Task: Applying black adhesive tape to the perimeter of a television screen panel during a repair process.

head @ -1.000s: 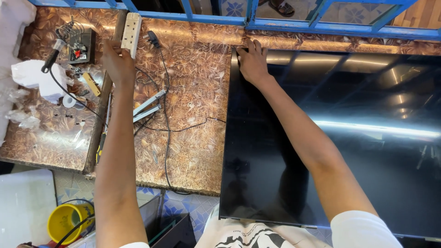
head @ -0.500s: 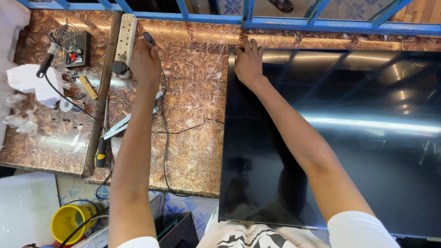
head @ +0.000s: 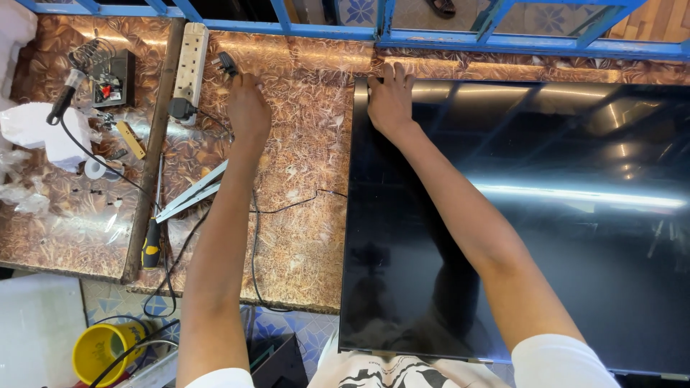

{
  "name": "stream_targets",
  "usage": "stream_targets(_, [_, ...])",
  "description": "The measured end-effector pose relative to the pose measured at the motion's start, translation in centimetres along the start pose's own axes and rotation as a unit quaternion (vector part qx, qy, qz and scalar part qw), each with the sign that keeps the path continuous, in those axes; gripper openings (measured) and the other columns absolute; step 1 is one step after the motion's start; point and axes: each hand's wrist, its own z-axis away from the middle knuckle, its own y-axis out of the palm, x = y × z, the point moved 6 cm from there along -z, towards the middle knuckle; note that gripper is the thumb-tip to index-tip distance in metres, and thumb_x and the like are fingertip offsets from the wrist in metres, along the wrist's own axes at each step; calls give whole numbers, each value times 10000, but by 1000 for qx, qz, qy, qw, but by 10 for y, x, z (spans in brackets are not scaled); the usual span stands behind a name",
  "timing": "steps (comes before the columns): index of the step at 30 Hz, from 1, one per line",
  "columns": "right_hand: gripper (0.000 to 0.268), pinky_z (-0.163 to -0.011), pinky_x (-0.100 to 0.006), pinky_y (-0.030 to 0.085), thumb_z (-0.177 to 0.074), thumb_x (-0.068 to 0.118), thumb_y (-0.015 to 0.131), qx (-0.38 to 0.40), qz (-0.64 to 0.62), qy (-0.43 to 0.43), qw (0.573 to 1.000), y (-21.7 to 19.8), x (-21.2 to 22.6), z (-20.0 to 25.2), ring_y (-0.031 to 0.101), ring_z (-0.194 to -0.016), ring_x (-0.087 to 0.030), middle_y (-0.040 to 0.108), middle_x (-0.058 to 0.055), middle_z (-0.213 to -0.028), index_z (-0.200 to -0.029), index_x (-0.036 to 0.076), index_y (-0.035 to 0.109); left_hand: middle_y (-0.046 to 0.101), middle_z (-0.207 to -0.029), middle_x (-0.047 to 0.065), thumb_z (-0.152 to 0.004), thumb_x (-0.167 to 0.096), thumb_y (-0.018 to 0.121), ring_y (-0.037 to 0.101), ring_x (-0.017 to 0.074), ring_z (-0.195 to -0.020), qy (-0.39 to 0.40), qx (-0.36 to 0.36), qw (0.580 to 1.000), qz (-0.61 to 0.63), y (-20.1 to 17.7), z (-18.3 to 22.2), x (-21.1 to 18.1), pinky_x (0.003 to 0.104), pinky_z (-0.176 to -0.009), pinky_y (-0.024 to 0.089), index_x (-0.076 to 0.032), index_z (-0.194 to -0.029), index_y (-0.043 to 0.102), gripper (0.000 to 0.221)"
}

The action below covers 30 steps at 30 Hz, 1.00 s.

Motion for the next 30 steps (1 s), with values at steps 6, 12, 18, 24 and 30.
stream_targets(6, [372,-1014,-651,329,-933,87,549,6,-39,-28,999,9,7,-6,330,-1380,-473,462,-261,-1469,-1268,112,710,631,-1046,172,-949,99,471,625,317,-881,55,22,998,14,33,2,-33,440,-707,521,-10,-1062,653,239])
stream_targets(12, [400,-1002,-674,327,-1004,104,576,17,-67,-31,997,-11,-24,12,336,-1357,-473,487,-235,-1433,-1384,166,681,609,-1076,201,-1002,37,464,613,348,-874,66,62,995,44,48,6,-55,463,-657,529,5,-1072,652,204])
stream_targets(18, [401,-1012,-685,297,-994,72,584,3,-86,-15,996,-21,-73,32,347,-1363,-491,512,-261,-1421,-1368,157,702,593,-1155,237,-1018,12,477,633,357,-837,59,72,994,53,60,21,-48,461,-627,543,9,-1073,642,175])
stream_targets(24, [394,-934,-616,347,-975,69,645,-32,-85,0,996,-22,-119,48,375,-1314,-434,535,-185,-1364,-1340,185,735,589,-1072,187,-997,39,477,610,337,-809,47,89,990,99,77,42,-57,459,-614,495,-4,-1105,611,178])
stream_targets(30, [404,-963,-639,318,-999,55,595,-8,-98,37,994,-32,-145,60,320,-1364,-456,496,-199,-1441,-1360,195,711,598,-1031,177,-987,41,434,588,314,-781,26,84,988,124,94,51,-58,441,-573,446,-30,-1069,580,182])
